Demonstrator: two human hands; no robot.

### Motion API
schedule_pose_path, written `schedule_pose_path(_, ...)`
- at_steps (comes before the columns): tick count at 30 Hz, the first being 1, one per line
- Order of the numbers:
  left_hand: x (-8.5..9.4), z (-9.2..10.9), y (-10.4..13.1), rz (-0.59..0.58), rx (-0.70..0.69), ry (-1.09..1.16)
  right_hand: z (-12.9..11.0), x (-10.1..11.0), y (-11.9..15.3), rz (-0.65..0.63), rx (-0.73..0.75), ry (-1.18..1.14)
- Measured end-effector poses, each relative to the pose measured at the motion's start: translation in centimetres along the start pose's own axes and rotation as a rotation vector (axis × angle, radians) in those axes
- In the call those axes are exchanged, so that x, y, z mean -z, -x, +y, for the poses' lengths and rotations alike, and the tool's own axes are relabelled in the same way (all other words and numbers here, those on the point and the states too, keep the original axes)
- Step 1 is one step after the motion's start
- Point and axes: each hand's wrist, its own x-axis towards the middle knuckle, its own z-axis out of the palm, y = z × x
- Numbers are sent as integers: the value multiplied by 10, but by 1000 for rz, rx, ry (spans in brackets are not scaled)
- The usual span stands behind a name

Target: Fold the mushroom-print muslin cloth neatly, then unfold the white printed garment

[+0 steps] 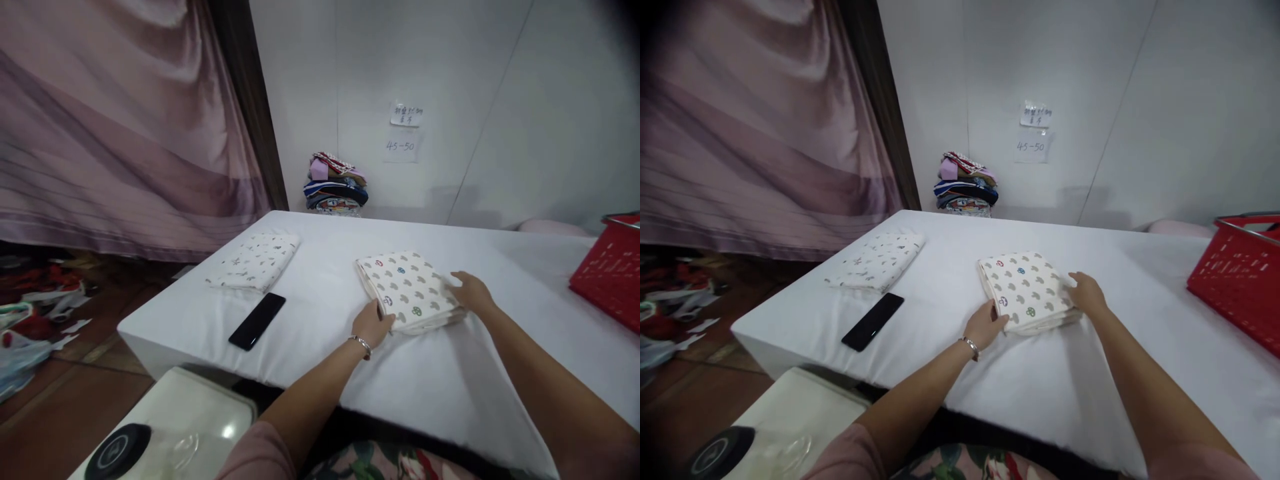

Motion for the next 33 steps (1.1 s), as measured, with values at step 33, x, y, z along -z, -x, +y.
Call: schedule_pose_path(33,18,-25,-99,237,288,399,-124,-18,115,-114,731,-164)
